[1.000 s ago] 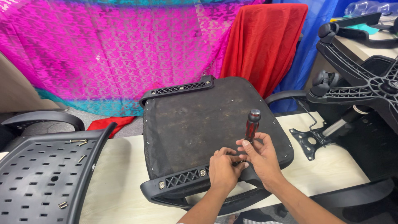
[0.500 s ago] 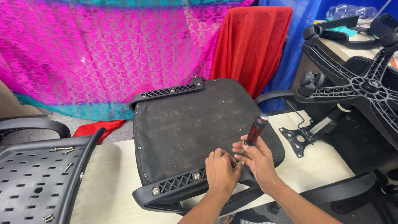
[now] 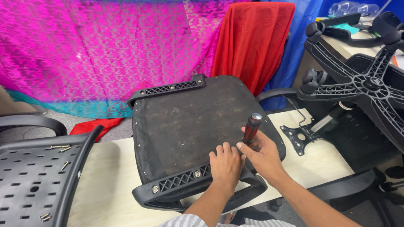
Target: The person uses a screwdriver to tighten screws on the underside of an office chair seat, securing the seat to its frame. The person works on multiple screw locations around the seat perimeter.
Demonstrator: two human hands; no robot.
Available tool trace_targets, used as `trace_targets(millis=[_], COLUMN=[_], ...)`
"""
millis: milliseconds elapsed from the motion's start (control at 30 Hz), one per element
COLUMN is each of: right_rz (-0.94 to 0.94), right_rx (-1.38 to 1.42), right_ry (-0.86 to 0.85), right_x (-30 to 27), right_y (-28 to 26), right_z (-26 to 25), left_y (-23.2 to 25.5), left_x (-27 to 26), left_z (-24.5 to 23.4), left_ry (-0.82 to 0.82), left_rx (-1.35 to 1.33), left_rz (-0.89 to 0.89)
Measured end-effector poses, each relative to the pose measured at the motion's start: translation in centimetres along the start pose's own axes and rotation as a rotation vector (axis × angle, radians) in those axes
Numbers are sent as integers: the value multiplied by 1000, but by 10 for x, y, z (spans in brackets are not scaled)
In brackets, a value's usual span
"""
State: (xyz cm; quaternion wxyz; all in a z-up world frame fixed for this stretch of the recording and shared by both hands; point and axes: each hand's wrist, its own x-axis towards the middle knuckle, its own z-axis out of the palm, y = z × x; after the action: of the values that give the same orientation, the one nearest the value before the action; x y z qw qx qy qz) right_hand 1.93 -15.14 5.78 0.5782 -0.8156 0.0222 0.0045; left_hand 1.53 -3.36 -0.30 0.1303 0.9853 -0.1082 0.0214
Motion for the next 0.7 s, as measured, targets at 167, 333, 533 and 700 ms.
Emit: trace_targets(millis=[167, 333, 533, 700], right_rz=[-125, -157, -171, -216], right_rx=[57, 62, -67, -118], right_ry=[-46, -61, -55, -112], right_x=[10, 18, 23, 21], right_y=[5, 13, 8, -2], right_z=[2, 3, -3, -12], left_y=[4, 10, 11, -5], left_x=[2, 6, 0, -21], left_z=[-11, -22, -23, -19], left_ry=[-72, -175, -71, 106], left_rx=[-20, -17, -120, -466], left_rz=[-84, -153, -183, -139])
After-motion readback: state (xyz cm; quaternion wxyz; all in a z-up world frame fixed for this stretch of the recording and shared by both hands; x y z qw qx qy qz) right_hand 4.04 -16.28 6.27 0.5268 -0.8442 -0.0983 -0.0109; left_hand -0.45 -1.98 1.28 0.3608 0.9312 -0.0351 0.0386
